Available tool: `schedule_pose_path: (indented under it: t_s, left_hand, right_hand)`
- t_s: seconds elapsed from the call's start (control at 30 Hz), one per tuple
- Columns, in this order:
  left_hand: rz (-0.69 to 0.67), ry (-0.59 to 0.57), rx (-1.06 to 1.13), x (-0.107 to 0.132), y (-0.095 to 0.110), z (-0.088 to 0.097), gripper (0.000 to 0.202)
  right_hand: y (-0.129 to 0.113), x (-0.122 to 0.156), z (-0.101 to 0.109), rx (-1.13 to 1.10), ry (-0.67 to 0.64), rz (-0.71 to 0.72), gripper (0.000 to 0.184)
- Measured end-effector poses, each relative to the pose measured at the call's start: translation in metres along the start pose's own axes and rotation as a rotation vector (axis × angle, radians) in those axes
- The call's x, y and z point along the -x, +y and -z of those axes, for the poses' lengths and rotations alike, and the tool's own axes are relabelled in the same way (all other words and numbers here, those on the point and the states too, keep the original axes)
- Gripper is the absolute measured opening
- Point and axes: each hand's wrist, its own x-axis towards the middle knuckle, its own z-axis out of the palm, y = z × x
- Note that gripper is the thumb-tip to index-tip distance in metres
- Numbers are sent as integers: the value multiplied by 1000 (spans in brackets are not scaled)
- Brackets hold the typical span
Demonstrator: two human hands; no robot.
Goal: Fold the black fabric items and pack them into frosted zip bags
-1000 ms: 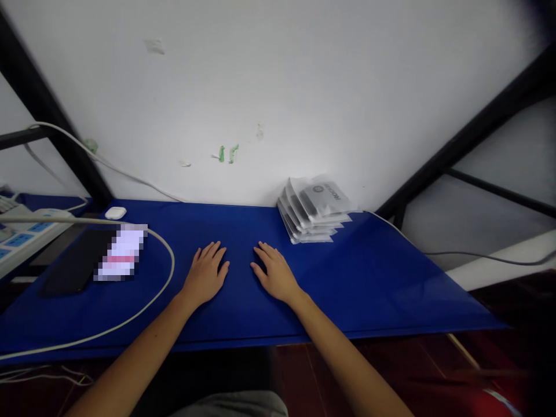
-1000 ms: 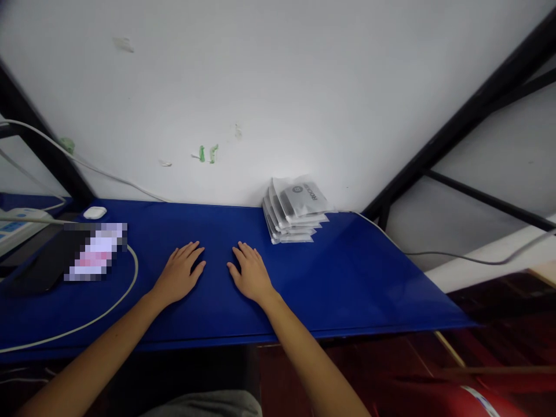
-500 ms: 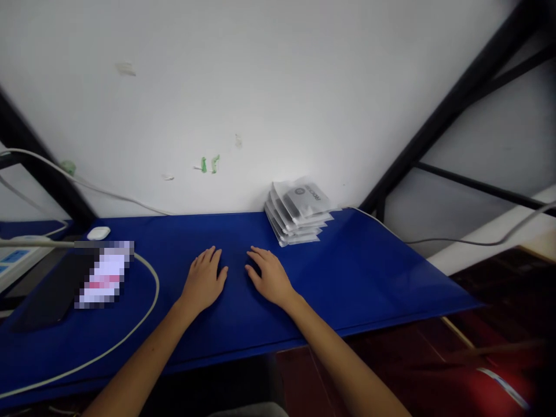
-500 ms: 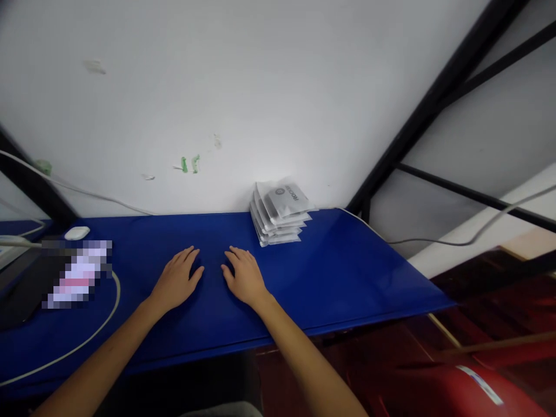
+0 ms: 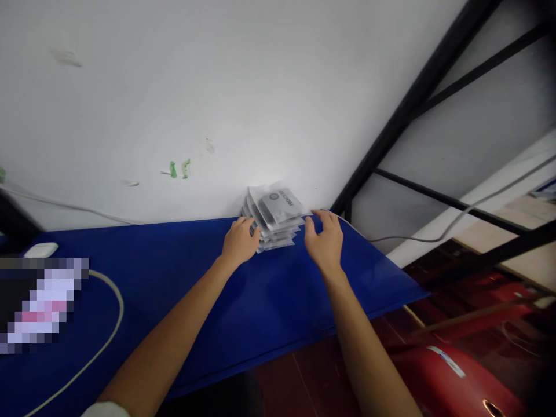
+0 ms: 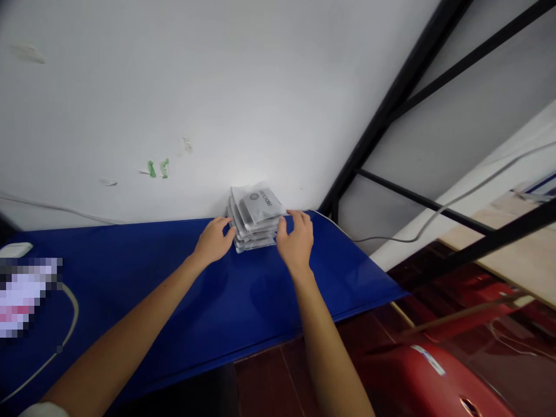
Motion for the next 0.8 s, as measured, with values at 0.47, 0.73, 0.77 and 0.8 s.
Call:
schedule_pose_path:
  t_s: [0.47, 0.73, 0.77, 0.8]
  left_hand:
    - [209, -30, 59, -53, 13, -23, 33]
    - [259, 7, 161, -62, 13, -27, 27]
    - [266, 15, 172, -63, 14, -27, 27]
    - [271, 22, 183, -63, 14, -28, 27]
  right_hand:
    - [43, -29, -25, -78, -130, -297, 32]
    - [40, -31, -26, -122, -123, -331, 28]
    - [40, -31, -27, -127, -120, -332, 28]
    - [40, -31, -27, -133, -117, -333, 27]
